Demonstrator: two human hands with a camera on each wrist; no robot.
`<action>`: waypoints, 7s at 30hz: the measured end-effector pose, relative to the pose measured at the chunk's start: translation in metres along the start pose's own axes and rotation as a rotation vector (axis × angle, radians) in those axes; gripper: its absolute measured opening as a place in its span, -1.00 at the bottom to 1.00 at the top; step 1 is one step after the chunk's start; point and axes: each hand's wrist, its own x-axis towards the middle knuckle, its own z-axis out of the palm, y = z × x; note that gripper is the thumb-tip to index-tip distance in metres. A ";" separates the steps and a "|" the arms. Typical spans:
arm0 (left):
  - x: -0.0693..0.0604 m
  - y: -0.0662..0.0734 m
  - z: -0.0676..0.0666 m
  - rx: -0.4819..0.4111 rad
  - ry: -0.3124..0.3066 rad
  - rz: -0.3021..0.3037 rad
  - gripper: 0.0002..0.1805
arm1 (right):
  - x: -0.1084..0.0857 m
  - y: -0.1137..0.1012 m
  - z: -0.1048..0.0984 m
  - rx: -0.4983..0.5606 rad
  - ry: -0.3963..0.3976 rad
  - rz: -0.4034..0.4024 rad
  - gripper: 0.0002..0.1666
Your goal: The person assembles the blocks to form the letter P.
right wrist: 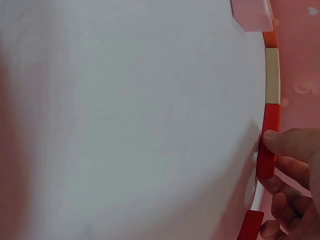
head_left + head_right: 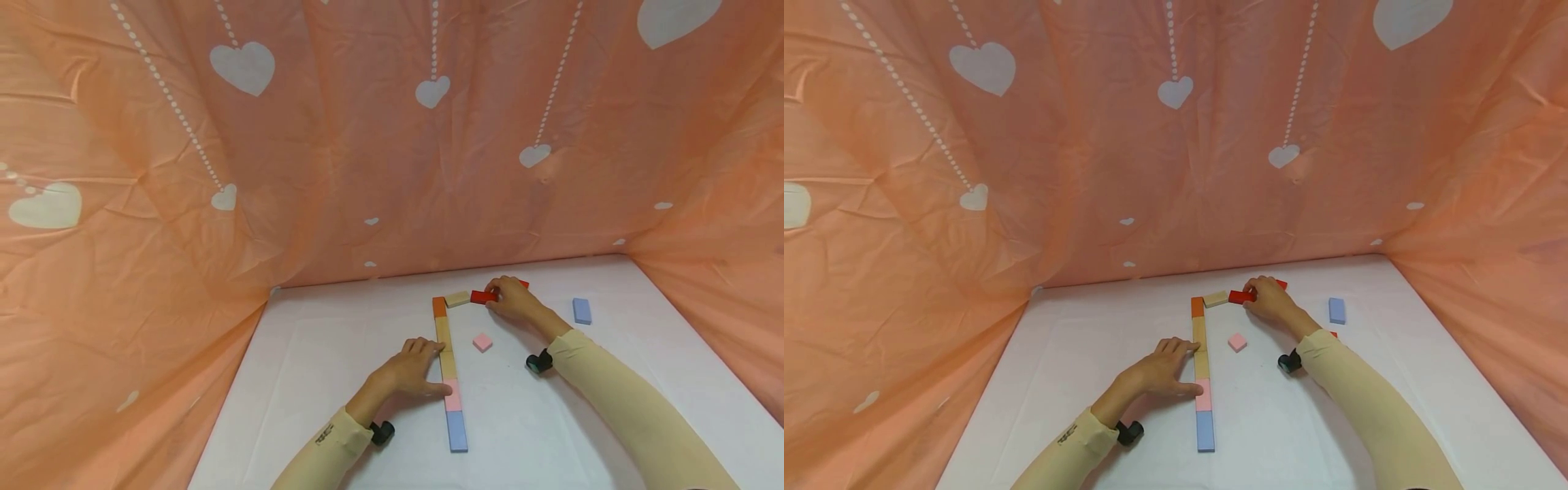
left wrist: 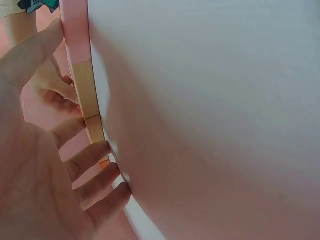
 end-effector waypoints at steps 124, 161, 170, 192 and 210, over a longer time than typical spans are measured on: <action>0.002 -0.001 0.000 0.058 -0.002 0.012 0.07 | -0.045 0.031 -0.022 0.093 -0.132 -0.021 -0.21; 0.004 -0.002 0.002 0.047 -0.008 0.020 0.08 | -0.041 0.029 -0.024 0.118 -0.190 -0.007 -0.22; 0.003 -0.001 0.001 0.042 -0.006 0.015 0.07 | -0.041 0.030 -0.023 0.123 -0.189 -0.013 -0.22; 0.001 0.001 -0.001 0.041 -0.008 -0.010 0.06 | -0.057 0.025 -0.029 0.132 -0.102 -0.083 -0.29; 0.002 0.001 -0.001 0.014 -0.007 -0.026 0.06 | -0.072 -0.001 -0.013 0.141 -0.104 -0.273 -0.53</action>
